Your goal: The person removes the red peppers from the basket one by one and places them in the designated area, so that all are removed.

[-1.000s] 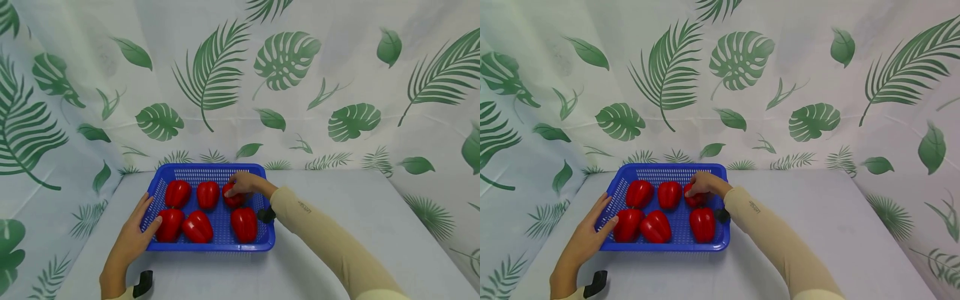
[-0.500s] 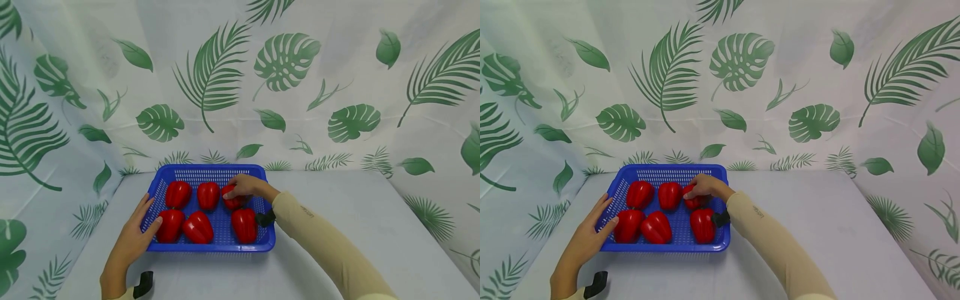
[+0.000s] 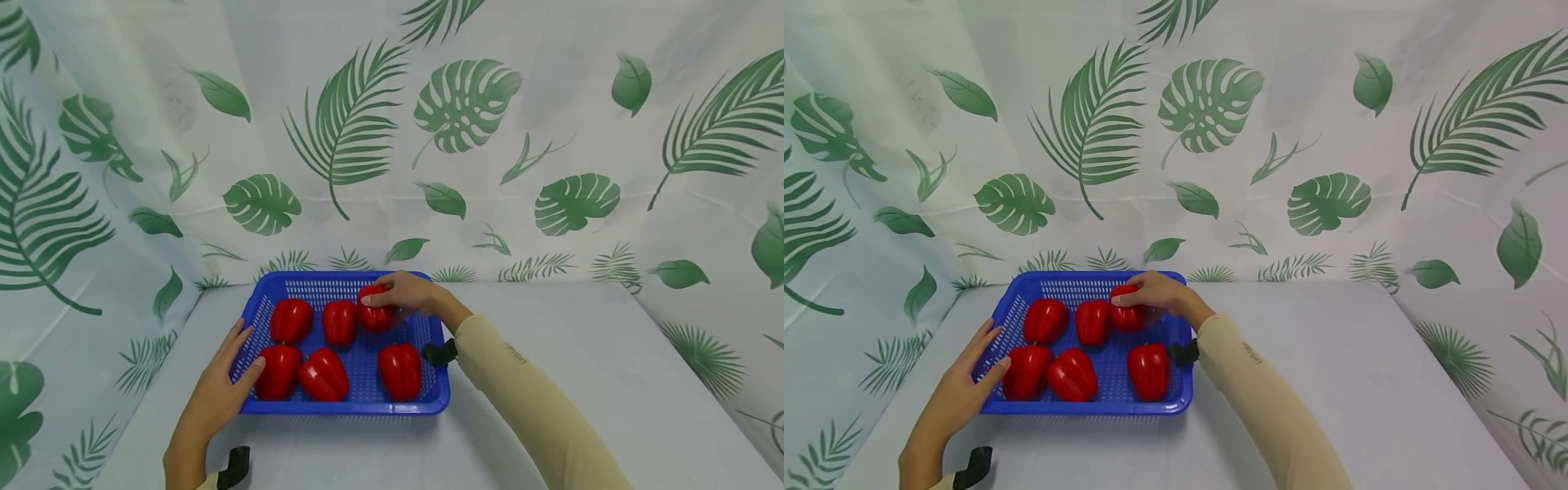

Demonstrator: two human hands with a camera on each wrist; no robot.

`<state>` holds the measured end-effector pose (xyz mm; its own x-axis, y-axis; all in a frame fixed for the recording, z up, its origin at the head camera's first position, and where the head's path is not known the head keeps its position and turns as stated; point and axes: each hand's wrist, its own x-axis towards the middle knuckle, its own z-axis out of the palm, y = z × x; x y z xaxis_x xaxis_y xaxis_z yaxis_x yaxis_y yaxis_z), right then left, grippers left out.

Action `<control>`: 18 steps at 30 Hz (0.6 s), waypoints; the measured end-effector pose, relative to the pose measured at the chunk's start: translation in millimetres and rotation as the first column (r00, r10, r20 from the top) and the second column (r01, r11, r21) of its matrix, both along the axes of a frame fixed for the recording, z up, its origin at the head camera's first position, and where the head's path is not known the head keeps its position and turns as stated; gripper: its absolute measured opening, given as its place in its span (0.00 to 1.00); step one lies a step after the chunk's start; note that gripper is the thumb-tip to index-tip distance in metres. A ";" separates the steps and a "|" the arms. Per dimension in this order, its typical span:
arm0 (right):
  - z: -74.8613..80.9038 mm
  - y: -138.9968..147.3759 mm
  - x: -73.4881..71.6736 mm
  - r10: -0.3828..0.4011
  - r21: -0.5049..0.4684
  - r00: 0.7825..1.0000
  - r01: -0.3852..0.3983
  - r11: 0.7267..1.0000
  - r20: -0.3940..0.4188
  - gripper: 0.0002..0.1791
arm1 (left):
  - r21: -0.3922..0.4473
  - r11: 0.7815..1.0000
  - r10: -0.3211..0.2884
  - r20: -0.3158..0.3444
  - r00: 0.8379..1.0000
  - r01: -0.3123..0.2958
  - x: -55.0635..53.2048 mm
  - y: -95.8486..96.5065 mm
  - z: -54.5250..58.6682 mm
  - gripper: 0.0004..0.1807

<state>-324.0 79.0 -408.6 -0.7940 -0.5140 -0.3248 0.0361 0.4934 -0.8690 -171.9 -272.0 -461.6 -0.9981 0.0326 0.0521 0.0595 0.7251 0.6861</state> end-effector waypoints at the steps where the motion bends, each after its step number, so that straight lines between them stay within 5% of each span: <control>1: 2.0 1.9 0.5 0.002 -0.019 1.000 -0.002 1.000 0.002 0.34 | -0.001 1.000 -0.002 -0.004 1.000 0.002 0.2 0.2 -0.2 0.43; 18: 13.8 32.3 3.1 -0.025 -0.142 0.999 0.018 0.990 -0.047 0.29 | -0.015 1.000 -0.005 -0.014 1.000 0.005 2.2 2.1 1.3 0.42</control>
